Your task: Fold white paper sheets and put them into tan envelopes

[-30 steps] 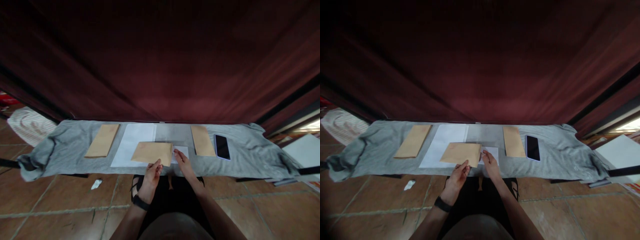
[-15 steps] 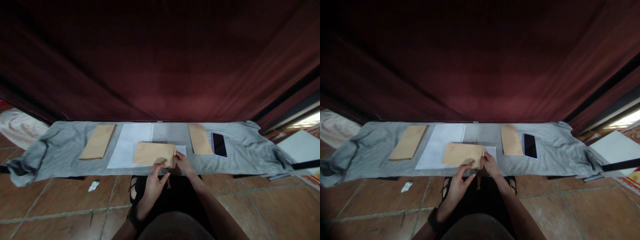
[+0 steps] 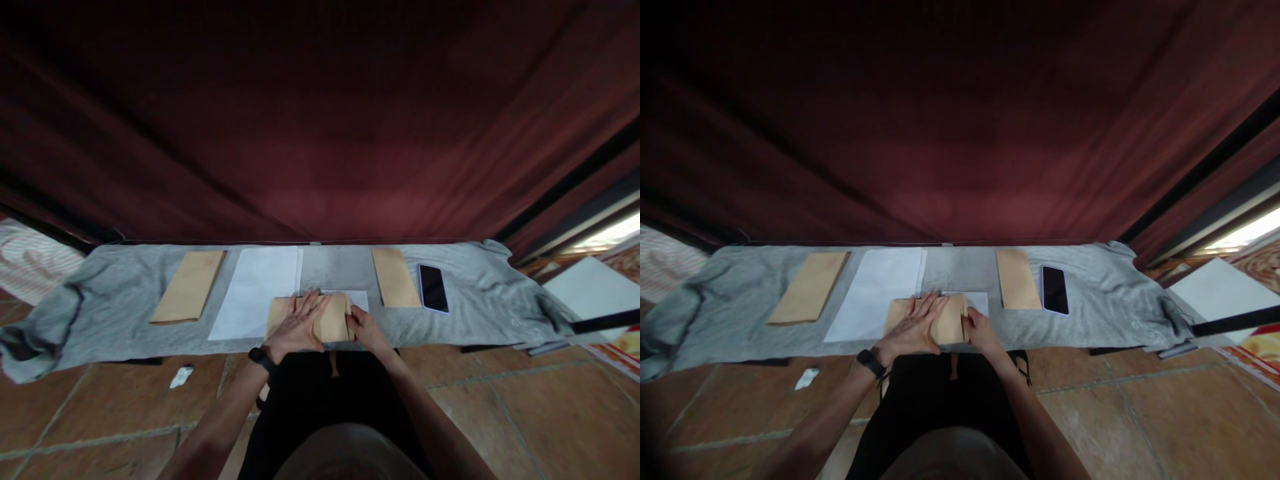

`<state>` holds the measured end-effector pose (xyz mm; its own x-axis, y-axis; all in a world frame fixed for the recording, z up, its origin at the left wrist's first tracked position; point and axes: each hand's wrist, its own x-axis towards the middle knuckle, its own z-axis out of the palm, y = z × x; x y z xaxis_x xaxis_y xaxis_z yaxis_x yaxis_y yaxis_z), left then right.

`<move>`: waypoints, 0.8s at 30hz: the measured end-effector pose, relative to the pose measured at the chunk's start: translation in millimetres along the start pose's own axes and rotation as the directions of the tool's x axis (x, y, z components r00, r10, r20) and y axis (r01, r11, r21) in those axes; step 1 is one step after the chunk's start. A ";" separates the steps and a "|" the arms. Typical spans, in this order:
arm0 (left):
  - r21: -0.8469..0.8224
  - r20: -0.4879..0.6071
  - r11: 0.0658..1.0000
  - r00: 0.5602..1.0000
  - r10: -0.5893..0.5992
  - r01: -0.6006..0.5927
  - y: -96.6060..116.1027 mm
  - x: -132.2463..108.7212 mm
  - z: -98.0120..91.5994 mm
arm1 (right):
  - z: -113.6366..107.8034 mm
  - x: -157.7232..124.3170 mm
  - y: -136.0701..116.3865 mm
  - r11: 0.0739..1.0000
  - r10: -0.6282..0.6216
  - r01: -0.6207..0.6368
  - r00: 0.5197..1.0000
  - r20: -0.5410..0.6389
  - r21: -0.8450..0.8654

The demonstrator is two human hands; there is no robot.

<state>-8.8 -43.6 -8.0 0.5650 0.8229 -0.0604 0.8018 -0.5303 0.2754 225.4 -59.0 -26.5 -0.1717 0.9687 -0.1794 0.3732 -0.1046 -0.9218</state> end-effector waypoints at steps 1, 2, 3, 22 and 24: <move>0.002 -0.011 1.000 1.000 0.003 -0.003 0.8 -0.1 0.6 | -0.7 -0.2 -0.2 1.000 0.012 -0.012 1.000 -0.003 -0.015; 0.003 -0.024 1.000 1.000 0.007 -0.007 1.6 -0.5 1.0 | -1.1 -0.4 -0.3 0.999 0.025 -0.026 1.000 -0.007 -0.028; 0.003 -0.040 1.000 0.999 0.009 -0.009 2.5 -1.1 1.2 | -1.1 -0.5 -0.2 0.998 0.039 -0.040 0.999 -0.012 -0.038; -0.010 -0.222 1.000 0.975 0.019 -0.022 16.5 -2.1 7.0 | -8.5 -25.7 -24.5 0.963 -0.244 0.216 0.952 -0.184 -0.159; 0.000 -0.223 0.999 0.974 0.037 -0.038 17.3 -2.7 7.0 | -10.9 -23.1 -28.4 0.992 -0.102 0.103 0.995 -0.018 0.071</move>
<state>5.0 -56.4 -9.8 0.5371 0.8272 0.1650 0.7795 -0.5615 0.2776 228.7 -76.0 7.6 -0.1925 0.9782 -0.0784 0.2877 -0.0201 -0.9575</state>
